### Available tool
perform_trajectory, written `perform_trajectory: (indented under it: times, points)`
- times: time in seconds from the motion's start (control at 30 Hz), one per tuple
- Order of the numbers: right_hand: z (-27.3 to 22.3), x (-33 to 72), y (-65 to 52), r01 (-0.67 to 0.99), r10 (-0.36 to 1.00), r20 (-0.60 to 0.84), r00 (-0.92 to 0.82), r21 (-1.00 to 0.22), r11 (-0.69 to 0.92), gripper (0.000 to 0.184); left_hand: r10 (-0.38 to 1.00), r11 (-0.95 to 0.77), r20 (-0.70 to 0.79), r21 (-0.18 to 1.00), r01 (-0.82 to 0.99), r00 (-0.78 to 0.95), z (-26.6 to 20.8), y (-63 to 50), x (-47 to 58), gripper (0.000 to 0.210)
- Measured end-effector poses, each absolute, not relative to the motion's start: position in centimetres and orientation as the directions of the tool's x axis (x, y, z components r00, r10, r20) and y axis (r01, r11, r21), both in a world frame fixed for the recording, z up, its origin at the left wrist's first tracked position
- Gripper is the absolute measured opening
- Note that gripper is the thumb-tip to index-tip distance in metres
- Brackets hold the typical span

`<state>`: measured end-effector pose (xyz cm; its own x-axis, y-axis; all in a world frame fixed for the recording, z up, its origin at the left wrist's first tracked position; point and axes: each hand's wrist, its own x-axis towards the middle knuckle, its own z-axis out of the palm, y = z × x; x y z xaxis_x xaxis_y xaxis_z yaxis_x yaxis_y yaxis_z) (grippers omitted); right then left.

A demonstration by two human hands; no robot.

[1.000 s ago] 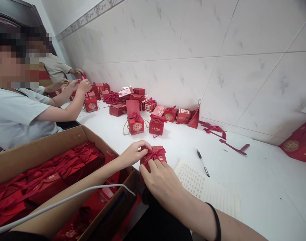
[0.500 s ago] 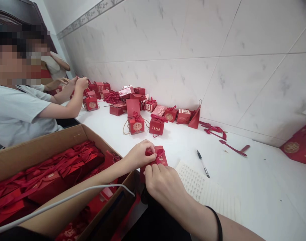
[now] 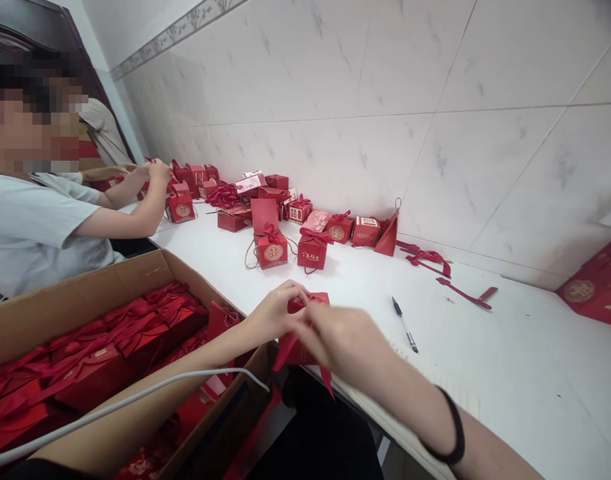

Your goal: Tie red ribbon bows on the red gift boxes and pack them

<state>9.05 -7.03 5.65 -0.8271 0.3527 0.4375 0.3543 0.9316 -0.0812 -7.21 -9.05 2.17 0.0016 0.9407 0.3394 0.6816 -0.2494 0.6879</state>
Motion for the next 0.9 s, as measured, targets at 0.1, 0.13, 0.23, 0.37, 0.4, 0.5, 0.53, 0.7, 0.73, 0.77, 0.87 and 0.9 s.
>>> perform_trajectory:
  times: [0.1, 0.13, 0.23, 0.37, 0.4, 0.5, 0.53, 0.7, 0.73, 0.77, 0.87, 0.9]
  points:
    - [6.5, 10.0, -3.0, 0.442, 0.507, 0.355, -0.786, -0.251, 0.861, 0.013, 0.940, -0.255, 0.342, 0.693, 0.675, 0.004, 2.2, -9.3, -7.1, 0.006]
    - [6.4, 10.2, -1.9, 0.376, 0.471, 0.338, -0.815, -0.309, 0.874, 0.012, 0.940, -0.255, 0.340, 0.696, 0.672, 0.004, 2.2, -9.3, -7.0, 0.007]
    - [5.4, 10.4, 0.5, 0.147, 0.308, 0.292, -0.905, -0.466, 0.873, 0.020, 0.945, -0.250, 0.325, 0.704, 0.664, 0.011, 2.2, -9.3, -6.9, 0.007]
    - [4.3, 9.8, 1.1, 0.118, 0.313, 0.282, -0.907, -0.543, 0.831, 0.007, 0.945, -0.254, 0.327, 0.696, 0.672, 0.019, 2.1, -9.2, -7.1, 0.007]
    - [4.3, 9.6, 1.0, 0.139, 0.338, 0.279, -0.899, -0.550, 0.823, 0.007, 0.944, -0.255, 0.329, 0.693, 0.674, 0.018, 2.1, -9.1, -7.1, 0.007]
    - [4.2, 9.2, 0.7, 0.218, 0.418, 0.248, -0.874, -0.569, 0.793, 0.009, 0.941, -0.258, 0.338, 0.686, 0.680, 0.016, 2.0, -9.1, -7.1, 0.007]
    - [4.2, 9.2, 0.5, 0.241, 0.441, 0.234, -0.866, -0.577, 0.780, 0.010, 0.940, -0.260, 0.340, 0.683, 0.682, 0.017, 2.1, -9.1, -7.1, 0.007]
    - [4.0, 9.1, 0.5, 0.280, 0.502, 0.177, -0.847, -0.654, 0.702, 0.009, 0.938, -0.253, 0.346, 0.681, 0.687, 0.003, 2.1, -9.2, -7.0, 0.007]
    - [4.0, 9.1, 0.6, 0.274, 0.506, 0.174, -0.845, -0.671, 0.689, 0.008, 0.936, -0.249, 0.352, 0.686, 0.684, -0.013, 2.1, -9.2, -7.0, 0.008]
    - [3.9, 9.1, 0.7, 0.268, 0.509, 0.173, -0.843, -0.685, 0.677, 0.008, 0.933, -0.241, 0.358, 0.692, 0.680, -0.034, 2.0, -9.3, -7.0, 0.009]
    - [3.8, 9.2, 1.0, 0.255, 0.512, 0.158, -0.845, -0.722, 0.643, 0.008, 0.924, -0.211, 0.367, 0.716, 0.665, -0.102, 1.6, -9.4, -7.3, 0.012]
    - [3.8, 9.2, 1.0, 0.256, 0.512, 0.145, -0.847, -0.732, 0.631, 0.008, 0.922, -0.205, 0.368, 0.725, 0.658, -0.118, 1.4, -9.5, -7.4, 0.013]
